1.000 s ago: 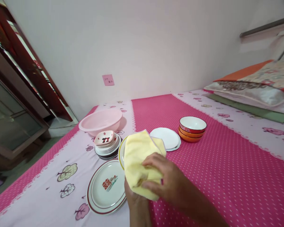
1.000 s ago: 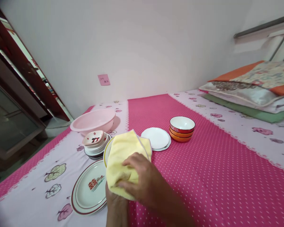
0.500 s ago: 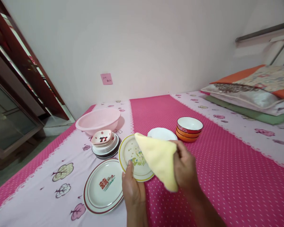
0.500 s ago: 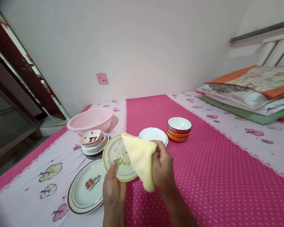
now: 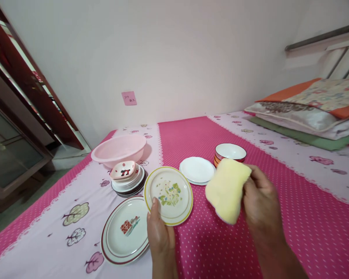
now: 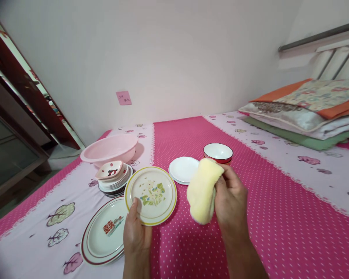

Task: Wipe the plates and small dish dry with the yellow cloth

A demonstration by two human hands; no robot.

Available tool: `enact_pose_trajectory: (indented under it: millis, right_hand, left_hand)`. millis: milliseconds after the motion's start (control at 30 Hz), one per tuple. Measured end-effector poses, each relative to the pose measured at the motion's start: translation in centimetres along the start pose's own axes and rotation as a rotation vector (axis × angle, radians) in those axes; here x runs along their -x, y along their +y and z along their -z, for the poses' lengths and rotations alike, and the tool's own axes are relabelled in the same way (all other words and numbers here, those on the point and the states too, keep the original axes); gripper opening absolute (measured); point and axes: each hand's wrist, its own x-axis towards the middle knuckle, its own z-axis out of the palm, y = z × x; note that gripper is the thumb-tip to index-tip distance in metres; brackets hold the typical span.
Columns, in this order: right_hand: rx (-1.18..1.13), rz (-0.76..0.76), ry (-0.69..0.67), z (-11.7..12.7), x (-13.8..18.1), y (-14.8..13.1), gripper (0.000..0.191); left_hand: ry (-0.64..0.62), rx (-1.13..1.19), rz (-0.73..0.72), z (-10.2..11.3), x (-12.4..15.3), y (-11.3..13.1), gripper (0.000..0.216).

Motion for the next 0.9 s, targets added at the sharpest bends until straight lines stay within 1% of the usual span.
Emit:
enact_pose_trajectory:
  millis: [67, 133, 167, 200, 233, 267, 300, 333, 367, 400, 467, 533, 567, 667, 733, 800, 900]
  right_hand:
    - [-0.045, 0.012, -0.039, -1.1, 0.8, 0.4, 0.028]
    - [-0.094, 0.001, -0.145, -2.4, 2.3, 0.6, 0.03]
    - [-0.094, 0.001, -0.258, -3.0, 3.1, 0.7, 0.03]
    - [-0.091, 0.019, -0.419, -3.6, 4.0, 0.7, 0.03]
    - [-0.084, 0.028, -0.632, -4.1, 4.7, 0.8, 0.03]
    - [-0.072, 0.05, -0.809, -4.5, 5.2, 0.8, 0.029]
    - [-0.047, 0.091, -0.936, -4.8, 5.6, 0.8, 0.029]
    - [-0.005, 0.148, -0.997, -5.0, 5.8, 0.9, 0.028]
    - [0.058, 0.214, -0.994, -5.0, 5.8, 1.0, 0.029]
    - [0.139, 0.278, -0.96, -5.0, 5.8, 1.1, 0.031]
    - [0.315, 0.359, -0.905, -5.1, 5.6, 1.5, 0.043]
    - [0.443, 0.393, -0.929, -5.2, 5.6, 2.0, 0.056]
    - [0.481, 0.416, -0.951, -5.3, 5.7, 2.3, 0.058]
    - [0.535, 0.52, -0.977, -5.8, 6.2, 3.2, 0.056]
    - [0.555, 0.589, -0.961, -6.2, 6.3, 3.9, 0.056]
    - [0.57, 0.653, -0.921, -6.4, 6.4, 4.4, 0.055]
    - [0.602, 0.735, -0.815, -6.5, 6.1, 5.1, 0.055]
  left_hand:
    - [-0.043, 0.006, 0.011, -0.2, 0.2, -0.2, 0.035]
    - [-0.105, 0.032, 0.018, -0.3, 0.4, -0.4, 0.038]
    - [-0.134, 0.049, 0.028, -0.2, 0.4, -0.5, 0.039]
    - [-0.168, 0.062, 0.053, 0.0, 0.3, -0.6, 0.039]
    - [-0.204, 0.069, 0.088, 0.2, 0.2, -0.7, 0.039]
    - [-0.239, 0.068, 0.122, 0.4, 0.1, -0.8, 0.038]
    - [-0.271, 0.06, 0.154, 0.6, 0.1, -0.9, 0.038]
    - [-0.296, 0.05, 0.181, 0.8, 0.0, -0.9, 0.038]
    - [-0.308, 0.044, 0.197, 0.8, 0.1, -0.8, 0.04]
    - [-0.298, 0.047, 0.206, 0.8, 0.1, -0.7, 0.042]
    - [-0.246, 0.067, 0.235, 0.6, 0.4, -0.5, 0.044]
    - [-0.2, 0.086, 0.25, 0.4, 0.6, -0.3, 0.045]
    - [-0.189, 0.091, 0.245, 0.3, 0.6, -0.2, 0.046]
    - [-0.221, 0.101, 0.198, 0.4, 0.5, -0.2, 0.047]
    - [-0.264, 0.101, 0.172, 0.4, 0.5, -0.3, 0.046]
    - [-0.261, 0.087, 0.141, 0.3, 0.6, -0.6, 0.042]
    - [-0.243, 0.073, 0.114, -0.1, 1.0, -1.1, 0.04]
